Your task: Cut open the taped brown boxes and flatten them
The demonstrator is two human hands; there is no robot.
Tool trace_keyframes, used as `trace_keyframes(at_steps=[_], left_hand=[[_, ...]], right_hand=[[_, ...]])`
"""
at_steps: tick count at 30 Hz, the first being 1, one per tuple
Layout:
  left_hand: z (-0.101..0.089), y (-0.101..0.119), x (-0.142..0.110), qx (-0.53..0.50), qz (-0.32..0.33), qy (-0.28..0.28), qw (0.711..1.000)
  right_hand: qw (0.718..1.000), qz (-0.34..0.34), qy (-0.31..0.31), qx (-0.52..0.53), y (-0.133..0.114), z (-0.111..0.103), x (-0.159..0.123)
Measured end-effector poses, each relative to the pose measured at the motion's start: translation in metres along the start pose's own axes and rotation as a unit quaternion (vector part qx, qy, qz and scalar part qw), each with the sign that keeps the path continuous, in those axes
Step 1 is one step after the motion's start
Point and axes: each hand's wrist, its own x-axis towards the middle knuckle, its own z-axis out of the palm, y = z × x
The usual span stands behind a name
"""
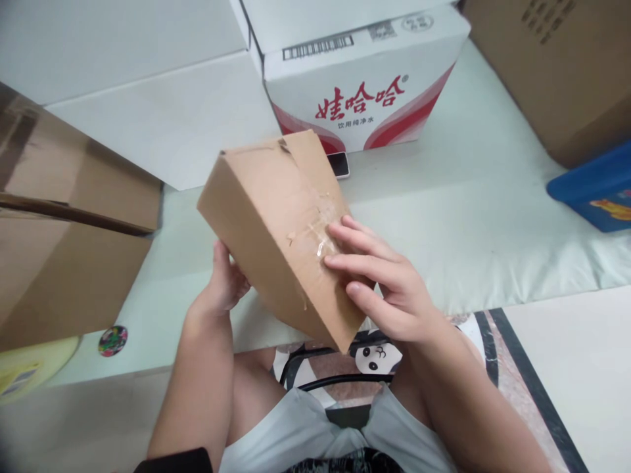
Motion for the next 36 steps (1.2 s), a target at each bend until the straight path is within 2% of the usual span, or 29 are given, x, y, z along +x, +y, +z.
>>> trace_keyframes(at_steps=[4, 6, 12, 17, 20, 28, 36], left_hand=[[0.007, 0.010, 0.001, 0.041, -0.013, 0.037, 0.998], [0.008, 0.014, 0.001, 0.068, -0.028, 0.038, 0.997], [0.007, 0.017, -0.001, 0.188, -0.021, 0.012, 0.982], [0.010, 0.023, 0.001, 0.269, -0.022, -0.027, 0.963], [0.012, 0.026, 0.001, 0.287, -0.031, -0.046, 0.956], [0.013, 0.029, 0.000, 0.318, -0.048, -0.039, 0.946], [0.010, 0.028, -0.002, 0.306, -0.057, -0.039, 0.950]], right_hand=[[1.000, -0.005, 0.019, 0.018, 0.000, 0.004, 0.002], [0.999, -0.003, 0.034, 0.027, 0.000, 0.007, 0.003], [0.998, 0.013, 0.058, 0.005, 0.004, 0.011, 0.003], [0.999, 0.004, 0.045, 0.010, 0.006, 0.014, 0.006], [0.999, 0.001, 0.033, 0.012, 0.006, 0.015, 0.007], [1.000, 0.002, 0.031, 0.004, 0.004, 0.015, 0.008], [0.999, 0.004, 0.042, 0.008, 0.003, 0.015, 0.012]])
